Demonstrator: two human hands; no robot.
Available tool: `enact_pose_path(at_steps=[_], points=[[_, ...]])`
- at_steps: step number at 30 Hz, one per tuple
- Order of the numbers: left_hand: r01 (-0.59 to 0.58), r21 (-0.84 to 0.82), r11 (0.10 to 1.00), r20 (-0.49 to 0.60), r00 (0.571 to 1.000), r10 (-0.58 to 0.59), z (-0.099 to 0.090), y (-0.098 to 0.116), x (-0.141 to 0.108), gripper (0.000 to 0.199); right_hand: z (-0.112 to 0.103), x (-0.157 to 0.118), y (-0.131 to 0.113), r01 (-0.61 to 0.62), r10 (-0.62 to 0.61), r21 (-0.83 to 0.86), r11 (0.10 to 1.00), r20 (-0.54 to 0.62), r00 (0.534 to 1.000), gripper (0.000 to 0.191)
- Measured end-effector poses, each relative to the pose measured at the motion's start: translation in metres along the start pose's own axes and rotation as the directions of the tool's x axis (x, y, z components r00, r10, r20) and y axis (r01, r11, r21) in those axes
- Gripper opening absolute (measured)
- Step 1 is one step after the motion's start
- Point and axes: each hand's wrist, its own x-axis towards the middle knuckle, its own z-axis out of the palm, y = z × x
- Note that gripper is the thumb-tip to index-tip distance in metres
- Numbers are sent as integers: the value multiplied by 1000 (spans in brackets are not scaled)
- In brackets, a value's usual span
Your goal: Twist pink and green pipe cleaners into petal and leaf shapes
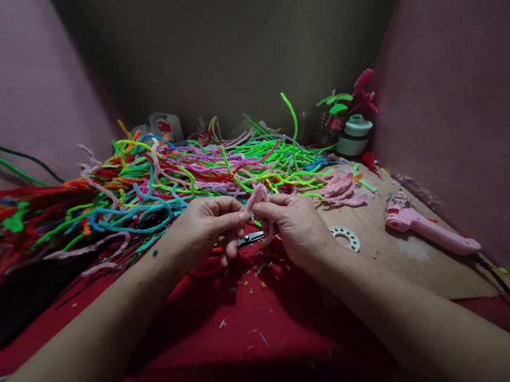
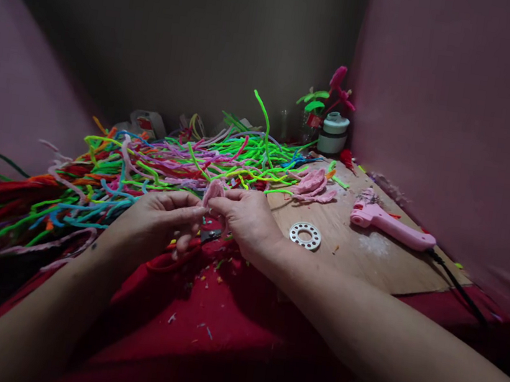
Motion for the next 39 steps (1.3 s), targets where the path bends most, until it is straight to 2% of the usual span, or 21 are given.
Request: enact_pose_path(at_steps=[4,7,10,12,21,25,33,39], points=[[-89,1,996,-75,993,89,-3,0,1,16,0,0,-5,-77,75,20,997,61,995,11],[-126,-2,992,-144,982,125,-6,1,1,15,-1,0,-5,-163,156,29,986,168,973,5],[-147,-17,989,-160,977,142,-8,2,1,14,-2,0,-2,-171,152,43,984,281,948,5],[-150,-14,989,-150,978,146,-8,2,1,15,-2,0,1,-159,132,65,985,309,942,4],[-169,21,985,-170,971,170,-5,1,1,13,2,0,4,-139,79,262,955,226,971,13],[-156,50,986,-178,970,162,-3,0,1,14,2,-1,2,-130,79,291,948,182,980,16],[-167,128,978,-157,970,186,5,3,-3,9,0,3,5,23,-43,185,982,104,994,16],[-157,159,975,-180,966,185,10,4,-5,12,1,-2,1,141,-140,-63,988,34,990,17]])
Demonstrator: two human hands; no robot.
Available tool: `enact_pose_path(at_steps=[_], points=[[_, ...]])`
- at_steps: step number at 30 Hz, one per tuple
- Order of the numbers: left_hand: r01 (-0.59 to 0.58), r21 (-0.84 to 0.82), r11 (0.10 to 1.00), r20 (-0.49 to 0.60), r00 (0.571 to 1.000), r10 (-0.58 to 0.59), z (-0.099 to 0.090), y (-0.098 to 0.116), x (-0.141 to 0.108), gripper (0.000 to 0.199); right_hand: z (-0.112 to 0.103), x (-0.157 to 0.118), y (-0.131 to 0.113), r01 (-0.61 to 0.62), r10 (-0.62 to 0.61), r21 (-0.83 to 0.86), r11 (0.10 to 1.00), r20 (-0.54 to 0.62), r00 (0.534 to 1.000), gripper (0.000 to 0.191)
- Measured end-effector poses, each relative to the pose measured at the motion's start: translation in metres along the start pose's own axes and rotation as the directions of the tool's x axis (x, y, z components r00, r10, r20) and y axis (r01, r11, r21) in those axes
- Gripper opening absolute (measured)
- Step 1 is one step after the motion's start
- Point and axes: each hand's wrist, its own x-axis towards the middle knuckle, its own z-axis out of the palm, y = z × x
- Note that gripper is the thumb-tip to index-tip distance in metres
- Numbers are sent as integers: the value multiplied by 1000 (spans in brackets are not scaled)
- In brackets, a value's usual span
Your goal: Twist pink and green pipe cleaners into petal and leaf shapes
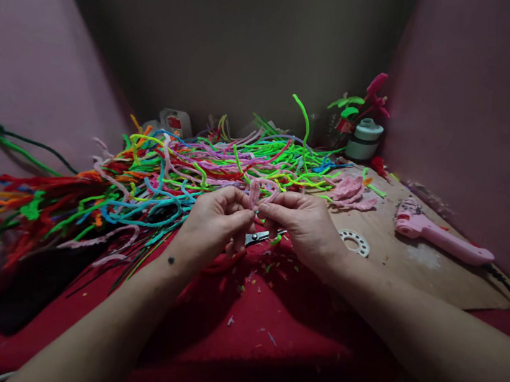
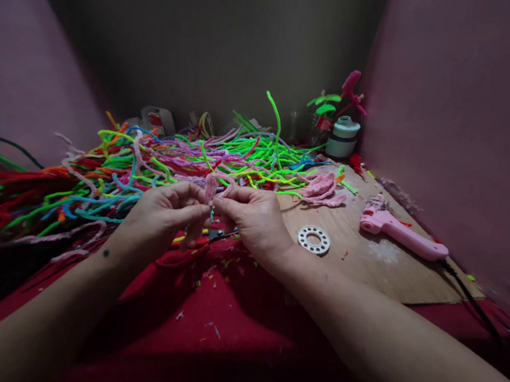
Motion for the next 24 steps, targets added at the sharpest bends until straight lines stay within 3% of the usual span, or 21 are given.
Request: enact_pose_path(at_steps=[4,12,19,24], points=[[-28,63,998,-22,999,30,2,-1,-1,11,1,-2,-1,73,-76,-132,989,-15,997,13],[-77,44,996,-33,996,78,7,-6,-2,11,3,-4,-2,65,-73,-159,985,-47,996,14],[-145,114,983,-73,985,154,7,-7,-1,6,1,-3,-5,-30,30,-58,998,0,1000,15],[-141,93,986,-97,984,150,4,-5,0,6,-1,0,-6,16,-13,49,999,-44,999,15]])
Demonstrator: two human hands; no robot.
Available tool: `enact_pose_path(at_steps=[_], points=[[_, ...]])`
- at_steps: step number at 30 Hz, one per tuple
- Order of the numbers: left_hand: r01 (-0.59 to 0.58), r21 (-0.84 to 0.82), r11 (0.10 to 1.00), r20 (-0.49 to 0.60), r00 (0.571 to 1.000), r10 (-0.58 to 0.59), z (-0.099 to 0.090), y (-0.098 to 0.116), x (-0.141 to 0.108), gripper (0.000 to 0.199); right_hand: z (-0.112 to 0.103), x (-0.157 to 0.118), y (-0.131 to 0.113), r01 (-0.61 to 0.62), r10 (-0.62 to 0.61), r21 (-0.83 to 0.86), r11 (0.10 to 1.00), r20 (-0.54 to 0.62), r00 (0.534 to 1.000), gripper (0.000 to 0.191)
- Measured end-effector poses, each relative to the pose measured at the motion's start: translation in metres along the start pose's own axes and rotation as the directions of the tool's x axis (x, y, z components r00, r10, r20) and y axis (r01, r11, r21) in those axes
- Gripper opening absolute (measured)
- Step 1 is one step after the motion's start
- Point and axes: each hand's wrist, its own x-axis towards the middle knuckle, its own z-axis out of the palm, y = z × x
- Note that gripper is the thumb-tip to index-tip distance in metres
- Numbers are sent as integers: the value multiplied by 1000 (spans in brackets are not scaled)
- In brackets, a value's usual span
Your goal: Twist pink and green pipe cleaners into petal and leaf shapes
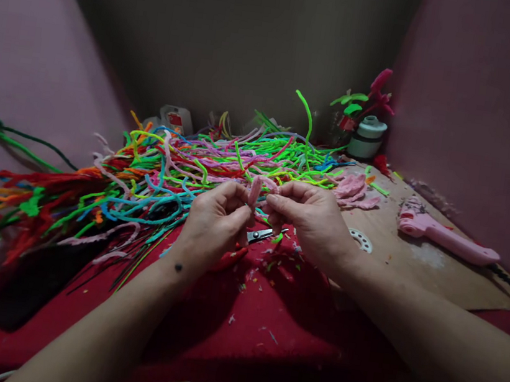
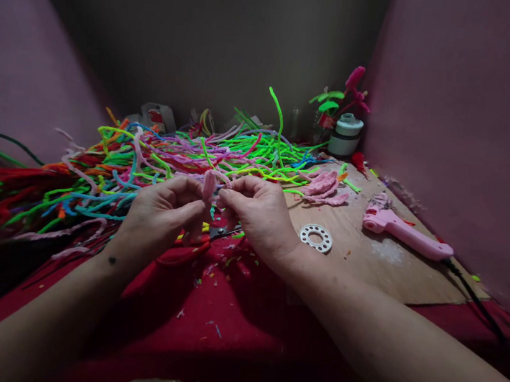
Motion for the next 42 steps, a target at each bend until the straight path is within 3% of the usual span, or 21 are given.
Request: enact_pose_path(at_steps=[6,11,14,20,25,29,33,37,42], points=[[37,11,999,35,999,-38,1,1,-2,9,1,0,3,-20,20,-33,999,-4,1000,19],[83,-16,996,53,995,-82,3,6,-5,8,5,-5,3,101,-113,-203,974,-48,992,16],[68,-23,997,87,994,-66,4,7,-7,9,4,-5,2,115,-128,-267,957,-29,991,15],[33,-50,998,154,988,-25,-1,7,-5,14,-4,3,5,-25,35,-93,995,111,993,21],[57,-13,998,166,985,-54,-2,7,-1,12,-3,4,3,14,-20,50,999,129,991,25],[47,7,999,223,974,-48,-1,1,2,9,-4,4,2,11,-15,20,1000,186,982,30],[49,86,995,231,971,-68,-4,-4,3,6,-4,6,4,-10,3,50,999,136,991,28],[-88,305,948,227,974,17,-9,-8,3,9,-2,8,5,-41,37,53,998,71,997,29],[-365,520,772,332,919,210,-12,-8,4,16,0,8,7,-68,67,68,995,12,998,28]])
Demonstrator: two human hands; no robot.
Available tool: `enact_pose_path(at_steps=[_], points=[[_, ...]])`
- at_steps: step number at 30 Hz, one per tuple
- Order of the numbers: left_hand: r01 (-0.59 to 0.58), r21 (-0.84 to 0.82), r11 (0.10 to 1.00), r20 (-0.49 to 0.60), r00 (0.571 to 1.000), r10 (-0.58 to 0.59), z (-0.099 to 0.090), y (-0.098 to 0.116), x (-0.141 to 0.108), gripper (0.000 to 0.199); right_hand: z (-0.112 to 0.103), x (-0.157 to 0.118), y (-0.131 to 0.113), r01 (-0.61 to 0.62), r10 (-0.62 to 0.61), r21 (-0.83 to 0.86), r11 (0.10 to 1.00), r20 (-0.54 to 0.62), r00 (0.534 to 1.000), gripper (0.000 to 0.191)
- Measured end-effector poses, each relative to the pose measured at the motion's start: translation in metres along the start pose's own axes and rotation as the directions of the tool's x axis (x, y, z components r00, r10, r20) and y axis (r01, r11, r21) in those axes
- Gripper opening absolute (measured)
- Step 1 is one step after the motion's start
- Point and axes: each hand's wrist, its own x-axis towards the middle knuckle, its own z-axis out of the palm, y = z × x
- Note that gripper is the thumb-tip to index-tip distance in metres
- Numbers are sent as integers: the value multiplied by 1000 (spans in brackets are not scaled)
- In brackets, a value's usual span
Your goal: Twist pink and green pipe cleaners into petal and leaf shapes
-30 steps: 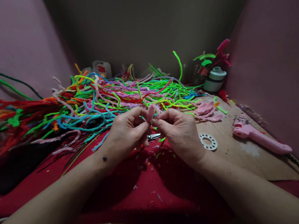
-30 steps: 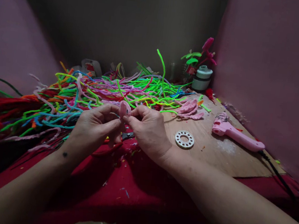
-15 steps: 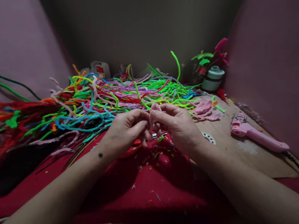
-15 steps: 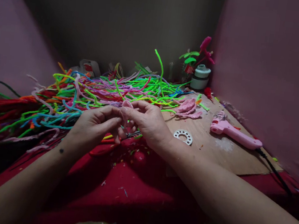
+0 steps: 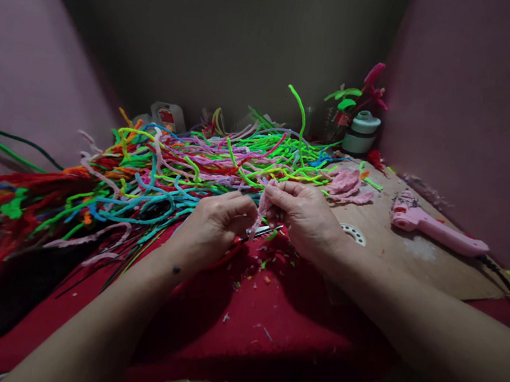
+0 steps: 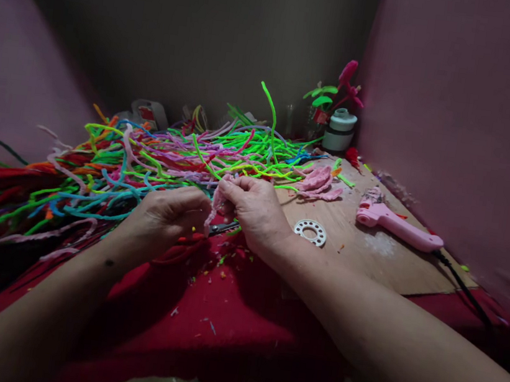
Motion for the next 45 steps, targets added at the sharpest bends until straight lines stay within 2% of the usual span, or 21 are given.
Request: enact_pose_path(at_steps=[4,11,16,20,22,24,26,28,31,36,40,45], points=[[-52,38,998,2,999,52,-1,1,1,15,-2,0,1,6,-6,22,1000,-13,1000,28],[80,-175,981,19,997,-78,-7,4,5,19,-3,0,-1,47,-48,-57,997,-17,999,29],[172,-278,945,39,985,-168,-2,6,5,16,-2,-2,0,-5,5,11,1000,38,999,28],[231,-373,899,48,972,-230,-2,5,5,16,-3,-2,4,-118,109,68,991,121,987,24],[259,-344,903,37,964,-263,-5,5,5,16,-2,-2,5,-126,123,32,991,94,988,21],[272,-344,899,29,960,-279,-9,6,5,16,-1,-3,5,-70,72,-28,997,62,995,20],[262,-445,856,9,957,-289,-12,7,5,19,0,-5,3,-29,34,-83,996,64,997,21],[247,-566,786,-6,953,-303,-13,6,5,24,1,-7,2,-36,48,-136,990,82,995,21],[258,-634,729,23,949,-315,-11,4,3,20,3,-11,0,-59,84,-217,974,108,991,19],[290,-634,716,7,929,-370,-4,0,3,20,5,-13,0,-11,44,-336,942,93,995,23],[318,-645,695,11,913,-408,-1,5,4,17,6,-12,3,6,29,-423,906,78,997,21],[308,-591,746,-123,879,-461,4,14,5,16,6,-12,5,107,-67,-574,812,91,994,19]])
